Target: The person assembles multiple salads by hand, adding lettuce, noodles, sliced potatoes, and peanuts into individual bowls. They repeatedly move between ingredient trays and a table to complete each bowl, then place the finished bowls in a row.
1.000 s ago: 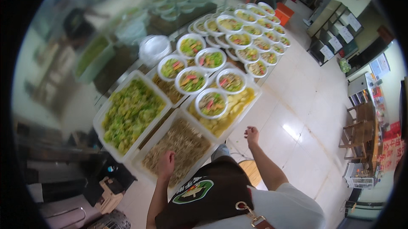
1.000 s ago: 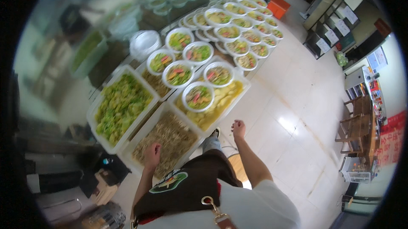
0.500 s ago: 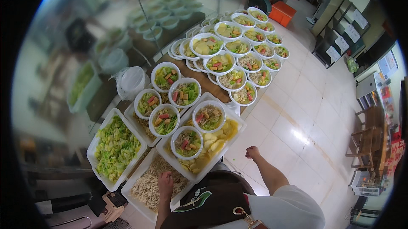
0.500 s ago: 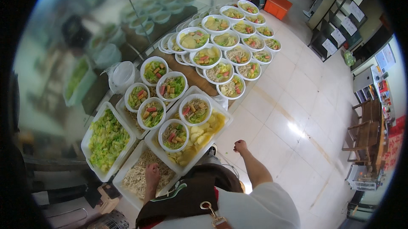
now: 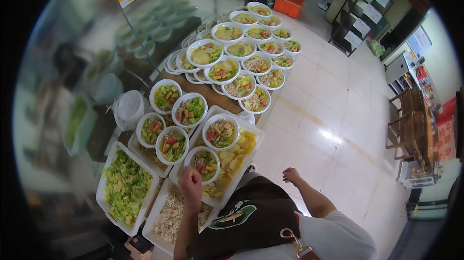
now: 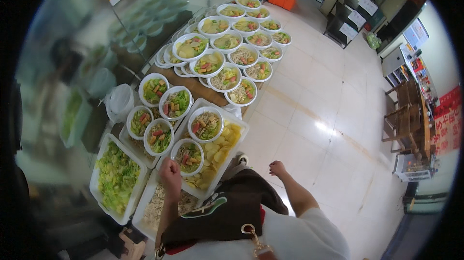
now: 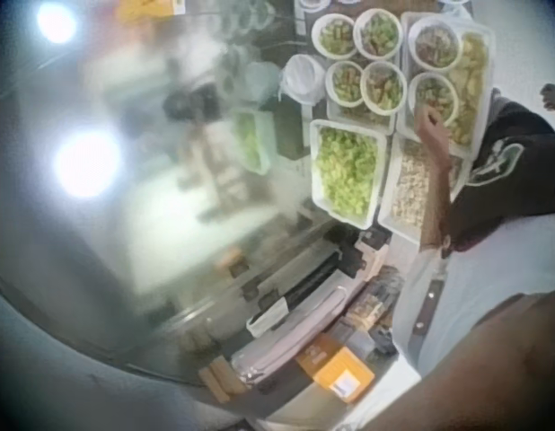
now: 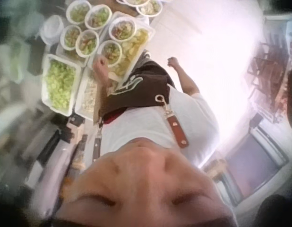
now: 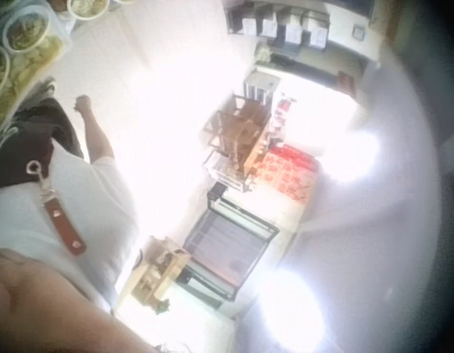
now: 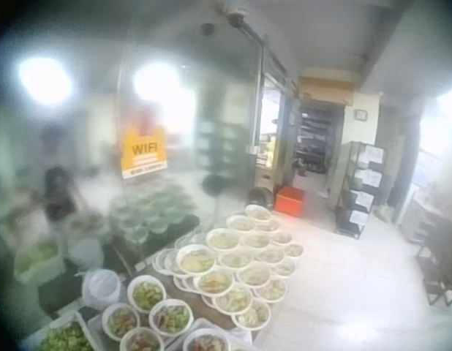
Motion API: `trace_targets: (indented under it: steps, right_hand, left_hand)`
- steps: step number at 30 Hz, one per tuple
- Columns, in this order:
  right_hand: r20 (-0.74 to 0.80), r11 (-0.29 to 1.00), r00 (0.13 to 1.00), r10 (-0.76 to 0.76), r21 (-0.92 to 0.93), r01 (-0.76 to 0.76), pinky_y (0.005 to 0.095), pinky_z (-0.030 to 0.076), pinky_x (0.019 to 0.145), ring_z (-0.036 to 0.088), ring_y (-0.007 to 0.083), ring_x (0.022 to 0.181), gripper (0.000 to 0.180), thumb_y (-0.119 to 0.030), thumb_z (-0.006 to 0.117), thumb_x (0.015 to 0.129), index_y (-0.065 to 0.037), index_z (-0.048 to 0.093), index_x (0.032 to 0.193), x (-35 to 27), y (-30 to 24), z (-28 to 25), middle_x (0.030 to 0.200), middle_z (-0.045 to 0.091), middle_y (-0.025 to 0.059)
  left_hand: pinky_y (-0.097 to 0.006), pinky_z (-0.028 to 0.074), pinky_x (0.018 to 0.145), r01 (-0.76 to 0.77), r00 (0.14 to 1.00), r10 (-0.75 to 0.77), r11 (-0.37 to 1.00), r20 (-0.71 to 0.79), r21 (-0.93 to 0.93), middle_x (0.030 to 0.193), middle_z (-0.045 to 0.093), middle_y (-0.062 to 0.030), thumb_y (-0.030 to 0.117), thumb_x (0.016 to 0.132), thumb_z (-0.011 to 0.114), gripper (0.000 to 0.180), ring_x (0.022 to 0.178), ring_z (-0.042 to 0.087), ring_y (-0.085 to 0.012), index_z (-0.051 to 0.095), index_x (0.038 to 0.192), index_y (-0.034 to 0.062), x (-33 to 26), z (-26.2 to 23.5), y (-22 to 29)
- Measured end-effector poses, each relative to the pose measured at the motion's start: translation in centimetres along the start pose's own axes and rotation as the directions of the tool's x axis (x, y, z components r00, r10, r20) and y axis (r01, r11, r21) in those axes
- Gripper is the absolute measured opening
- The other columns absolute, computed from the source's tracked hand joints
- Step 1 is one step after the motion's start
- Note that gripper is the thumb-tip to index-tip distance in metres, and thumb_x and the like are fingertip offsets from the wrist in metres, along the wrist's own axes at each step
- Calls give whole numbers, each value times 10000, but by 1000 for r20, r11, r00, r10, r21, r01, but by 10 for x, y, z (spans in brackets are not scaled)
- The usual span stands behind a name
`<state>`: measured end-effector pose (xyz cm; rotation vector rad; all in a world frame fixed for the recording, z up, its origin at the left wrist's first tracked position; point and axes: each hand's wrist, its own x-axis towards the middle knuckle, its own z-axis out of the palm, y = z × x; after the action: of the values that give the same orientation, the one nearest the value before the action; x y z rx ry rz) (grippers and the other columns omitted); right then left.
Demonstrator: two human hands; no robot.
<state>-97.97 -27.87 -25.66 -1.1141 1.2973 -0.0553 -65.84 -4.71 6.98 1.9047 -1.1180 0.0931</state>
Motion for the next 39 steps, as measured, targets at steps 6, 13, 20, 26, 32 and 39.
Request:
trace_targets:
  steps: [6, 13, 20, 26, 32, 39]
  right_hand:
    - [-105, 978, 990, 91, 195, -69, 321, 543, 504, 646, 236, 614, 196, -133, 540, 851, 7, 575, 983, 31, 34, -50, 770, 617, 151]
    - [-58, 943, 994, 94, 324, -70, 317, 548, 516, 655, 248, 648, 211, -121, 527, 851, 3, 579, 1013, 78, 22, -148, 796, 629, 154]
    - [-209, 897, 974, 88, 442, 14, 318, 533, 530, 642, 248, 633, 215, -104, 482, 854, 19, 542, 1019, 112, 4, -293, 791, 614, 149]
    - [-269, 880, 939, 214, 470, -67, 332, 523, 487, 630, 255, 608, 212, -92, 458, 851, 27, 516, 1017, 147, 11, -369, 763, 595, 169]
    - [-160, 864, 968, 191, 495, -89, 340, 533, 466, 614, 240, 568, 207, -73, 480, 835, 27, 541, 1006, 187, -35, -364, 742, 600, 159]
    - [-93, 971, 995, -36, 232, 56, 321, 533, 510, 646, 249, 633, 199, -109, 504, 875, 18, 567, 1014, 208, -167, -392, 779, 623, 154]
  left_hand:
    - [-416, 410, 840, -73, 926, -144, 838, 348, 541, 1024, 483, -164, 79, 736, 680, 302, 994, 476, -346, 520, 989, 45, 7, 43, -44]
    - [-531, 261, 1039, -174, 915, -10, 892, 404, 416, 1354, 307, -205, 192, 713, 737, 603, 1262, 263, -443, 451, 1233, 79, 100, 182, 3]
    - [-505, 292, 1018, -177, 915, 12, 911, 404, 373, 1358, 298, -198, 151, 746, 701, 555, 1271, 264, -419, 442, 1232, 77, 182, 292, 75]
    - [-504, 317, 1000, -190, 954, 64, 886, 294, 422, 1329, 322, -210, 163, 772, 678, 532, 1245, 302, -423, 435, 1232, 50, 253, 322, 74]
    - [-485, 355, 980, -194, 981, 156, 822, 116, 536, 1358, 327, -205, 196, 851, 611, 496, 1236, 330, -417, 407, 1280, 53, 385, 331, 39]
    - [-522, 322, 1006, 159, 971, -237, 714, 21, 682, 1439, 245, -192, 410, 895, 515, 553, 1296, 273, -410, 365, 1364, 157, 534, 353, -22]
